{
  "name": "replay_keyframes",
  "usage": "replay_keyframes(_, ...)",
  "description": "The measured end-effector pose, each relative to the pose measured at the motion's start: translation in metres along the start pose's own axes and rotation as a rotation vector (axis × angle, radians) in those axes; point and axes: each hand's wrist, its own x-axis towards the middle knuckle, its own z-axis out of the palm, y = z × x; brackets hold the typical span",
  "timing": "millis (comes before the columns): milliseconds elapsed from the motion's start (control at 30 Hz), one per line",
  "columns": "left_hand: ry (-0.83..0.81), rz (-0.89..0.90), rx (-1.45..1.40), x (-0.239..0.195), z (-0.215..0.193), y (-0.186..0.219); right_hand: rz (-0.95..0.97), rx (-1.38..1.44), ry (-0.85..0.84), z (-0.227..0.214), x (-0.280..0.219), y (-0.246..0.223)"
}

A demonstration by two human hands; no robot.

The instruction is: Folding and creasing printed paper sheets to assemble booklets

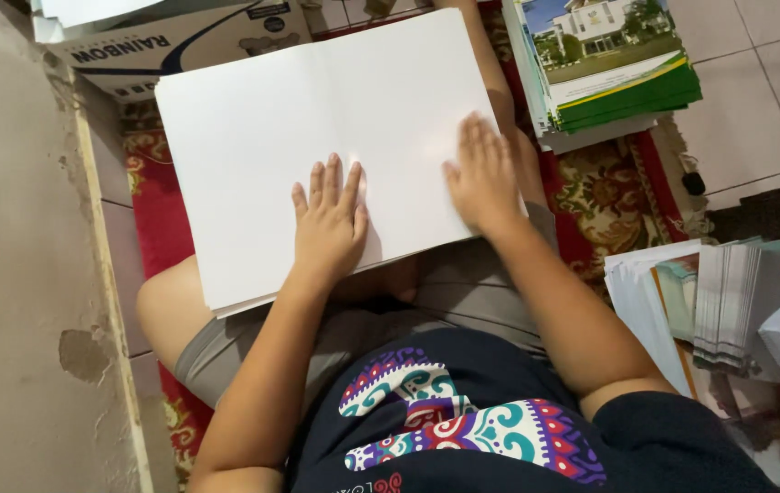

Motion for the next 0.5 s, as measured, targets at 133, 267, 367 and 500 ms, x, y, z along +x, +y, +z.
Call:
replay_keyframes(133, -0.054, -0.03, 0.019, 0.009, 0.0, 0.006, 0.166, 0.198, -0.132, 0.0, 0.016, 0.028)
replay_keyframes(267, -0.054, -0.171, 0.048, 0.026, -0.013, 0.028, 0.125, 0.153, -0.083, -0.008, 0.014, 0.028)
replay_keyframes(367, 0.029, -0.229, 0.075, 0.036, -0.006, 0.042, 0.213, 0.357, -0.098, 0.023, 0.011, 0.076)
replay_keyframes(500, 0.105, -0.253, 0.076, 0.039, -0.001, 0.049, 0.464, 0.32, -0.207, 0.052, -0.009, 0.143)
